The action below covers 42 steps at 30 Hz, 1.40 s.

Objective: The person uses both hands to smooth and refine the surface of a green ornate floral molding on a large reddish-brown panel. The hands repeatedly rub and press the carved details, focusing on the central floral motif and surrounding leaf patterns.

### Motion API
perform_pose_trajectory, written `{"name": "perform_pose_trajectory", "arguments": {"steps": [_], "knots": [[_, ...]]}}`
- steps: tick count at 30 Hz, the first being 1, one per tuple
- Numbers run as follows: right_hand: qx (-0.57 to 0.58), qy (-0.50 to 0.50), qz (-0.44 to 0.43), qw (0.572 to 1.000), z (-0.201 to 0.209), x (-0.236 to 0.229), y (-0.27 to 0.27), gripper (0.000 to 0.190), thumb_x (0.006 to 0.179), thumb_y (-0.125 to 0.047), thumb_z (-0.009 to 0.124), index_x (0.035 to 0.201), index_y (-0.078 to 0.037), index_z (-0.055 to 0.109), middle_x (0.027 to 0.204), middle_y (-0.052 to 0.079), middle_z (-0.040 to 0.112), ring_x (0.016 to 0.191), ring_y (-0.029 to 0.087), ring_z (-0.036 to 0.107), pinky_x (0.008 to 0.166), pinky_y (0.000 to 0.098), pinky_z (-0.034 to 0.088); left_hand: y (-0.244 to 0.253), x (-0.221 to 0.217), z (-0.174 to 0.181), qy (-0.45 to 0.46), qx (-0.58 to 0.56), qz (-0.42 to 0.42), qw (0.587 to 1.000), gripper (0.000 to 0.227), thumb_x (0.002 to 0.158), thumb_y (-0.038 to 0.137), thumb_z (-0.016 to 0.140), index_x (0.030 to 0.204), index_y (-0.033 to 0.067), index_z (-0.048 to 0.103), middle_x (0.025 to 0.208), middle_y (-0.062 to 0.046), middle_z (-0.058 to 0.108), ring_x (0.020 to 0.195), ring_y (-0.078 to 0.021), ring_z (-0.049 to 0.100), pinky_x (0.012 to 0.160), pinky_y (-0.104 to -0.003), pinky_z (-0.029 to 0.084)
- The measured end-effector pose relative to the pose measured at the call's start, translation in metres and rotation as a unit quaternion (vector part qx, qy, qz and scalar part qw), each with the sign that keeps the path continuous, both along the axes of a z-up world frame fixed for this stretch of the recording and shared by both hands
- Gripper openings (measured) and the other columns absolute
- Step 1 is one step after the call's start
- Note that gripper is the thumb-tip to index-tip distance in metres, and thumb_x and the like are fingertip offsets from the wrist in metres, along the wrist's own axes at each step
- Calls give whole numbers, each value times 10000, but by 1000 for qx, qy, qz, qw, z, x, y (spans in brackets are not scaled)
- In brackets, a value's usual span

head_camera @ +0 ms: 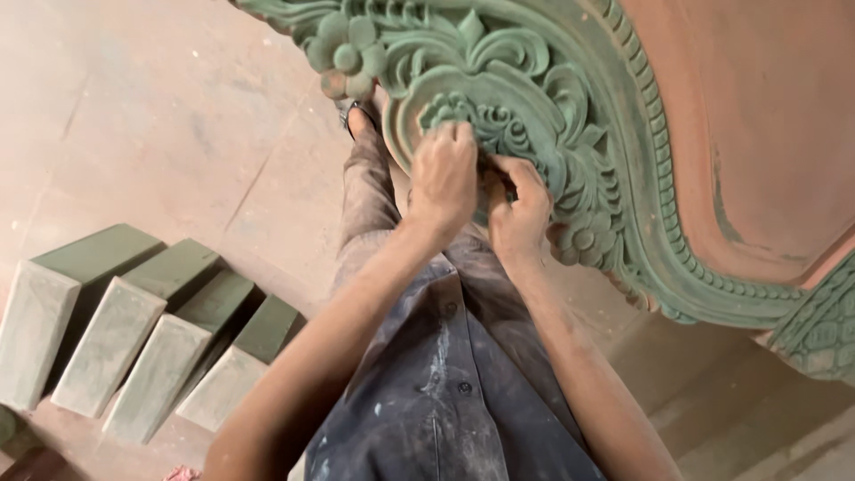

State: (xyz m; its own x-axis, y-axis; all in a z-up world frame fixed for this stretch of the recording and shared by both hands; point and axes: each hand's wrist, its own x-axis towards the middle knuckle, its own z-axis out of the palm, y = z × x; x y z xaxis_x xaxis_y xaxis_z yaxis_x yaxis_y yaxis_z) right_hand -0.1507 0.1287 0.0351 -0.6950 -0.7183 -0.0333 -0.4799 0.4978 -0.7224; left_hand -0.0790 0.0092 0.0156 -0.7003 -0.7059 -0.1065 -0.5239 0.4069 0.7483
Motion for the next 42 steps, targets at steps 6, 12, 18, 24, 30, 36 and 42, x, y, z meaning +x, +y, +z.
{"name": "perform_pose_trajectory", "arguments": {"steps": [6,12,18,24,30,36,42], "knots": [[13,-88,-107,990,27,9,-18,131,1005,-76,686,1108,-12,735,1025,107,748,868,221,689,765,325,545,13,13,34,72,247,135,957,144,928,127,694,950,-13,717,834,-201,722,733,-312,693,705,-400,532],[16,-82,-26,996,39,16,-33,253,916,-28,711,1168,-11,703,1064,126,715,906,186,716,775,306,581,23,31,10,188,429,233,852,142,946,73,691,997,-51,737,831,-77,754,727,-96,685,681,-257,568],[71,-120,-44,989,35,16,-41,299,952,-10,664,1249,-25,689,1003,113,780,860,178,742,757,315,577,20,42,-17,235,540,257,766,134,969,60,672,995,-66,710,851,-37,718,735,-72,661,685,-230,576],[49,-83,53,994,43,15,-48,284,930,-10,669,1215,-17,683,1050,149,738,868,173,724,757,293,586,7,44,-11,117,454,273,840,182,937,60,701,1030,-92,736,847,-72,755,730,-92,678,667,-249,580],[57,-198,0,979,25,-2,-45,267,944,4,650,1208,-14,692,1035,109,764,903,130,714,788,297,569,-4,47,-9,204,482,221,823,372,872,8,676,1236,-67,647,909,-45,729,773,-84,695,702,-244,595],[88,-122,28,988,32,2,-44,201,982,-33,647,1172,-17,711,1079,120,751,917,188,731,809,300,576,-3,41,-13,168,538,233,792,237,914,17,692,1119,-102,697,858,-70,738,717,-99,682,667,-244,566],[106,33,162,981,43,14,-49,385,881,-9,672,1264,23,650,1280,180,634,1160,368,622,966,428,512,-3,39,-22,173,530,270,785,196,924,46,714,1074,-80,735,883,-50,742,736,-71,644,674,-230,541]]}}
